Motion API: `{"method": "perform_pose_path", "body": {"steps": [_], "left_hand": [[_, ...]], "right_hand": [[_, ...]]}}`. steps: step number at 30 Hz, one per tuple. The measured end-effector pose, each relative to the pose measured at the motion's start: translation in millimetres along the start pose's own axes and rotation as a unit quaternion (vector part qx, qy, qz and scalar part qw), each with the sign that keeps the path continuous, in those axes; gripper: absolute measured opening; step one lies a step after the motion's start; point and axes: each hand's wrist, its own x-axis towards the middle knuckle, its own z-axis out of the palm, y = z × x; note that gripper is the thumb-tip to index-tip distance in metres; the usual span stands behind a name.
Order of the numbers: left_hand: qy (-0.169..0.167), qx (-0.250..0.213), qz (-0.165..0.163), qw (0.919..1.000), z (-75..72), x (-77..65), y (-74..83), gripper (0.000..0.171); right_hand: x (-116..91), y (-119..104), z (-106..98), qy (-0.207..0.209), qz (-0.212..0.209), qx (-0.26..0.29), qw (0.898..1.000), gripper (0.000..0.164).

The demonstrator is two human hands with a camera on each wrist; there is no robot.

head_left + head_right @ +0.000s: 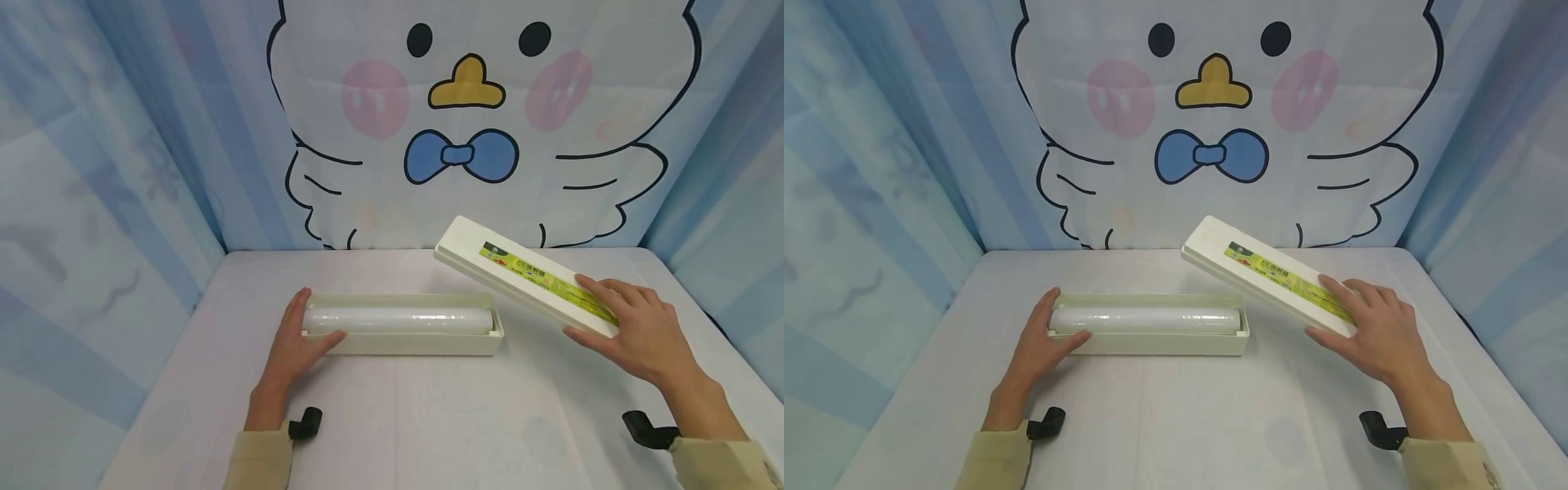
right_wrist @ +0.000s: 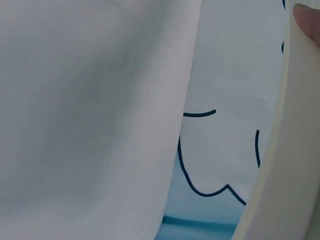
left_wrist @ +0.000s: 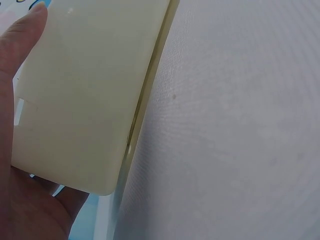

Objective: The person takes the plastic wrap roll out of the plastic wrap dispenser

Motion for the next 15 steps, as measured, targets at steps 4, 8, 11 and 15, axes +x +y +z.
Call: {"method": "perform_pose_path", "body": {"steps": [4, 8, 11, 15], "left_hand": [[-0.003, 0.001, -0.01, 0.9999, 0.2, -0.1, -0.2, 0.1], [-0.008, -0.002, -0.019, 0.9998, 0.7, 0.9, 0.3, 0.101], [-0.008, -0.002, -0.023, 0.9997, 1.3, 1.4, -0.4, 0.102], [-0.006, 0.003, -0.021, 0.9998, 1.6, 1.4, -1.3, 0.103]], "right_hand": [[-5.0, 4.0, 3.5, -0.015, 0.018, 0.001, 1.0, 0.088], [-10.3, 8.9, 7.5, -0.023, 0.032, 0.004, 0.999, 0.087], [-13.1, 11.8, 9.6, -0.025, 0.043, 0.005, 0.999, 0.087], [-16.0, 15.2, 10.3, -0.029, 0.063, 0.001, 0.998, 0.089]]}}
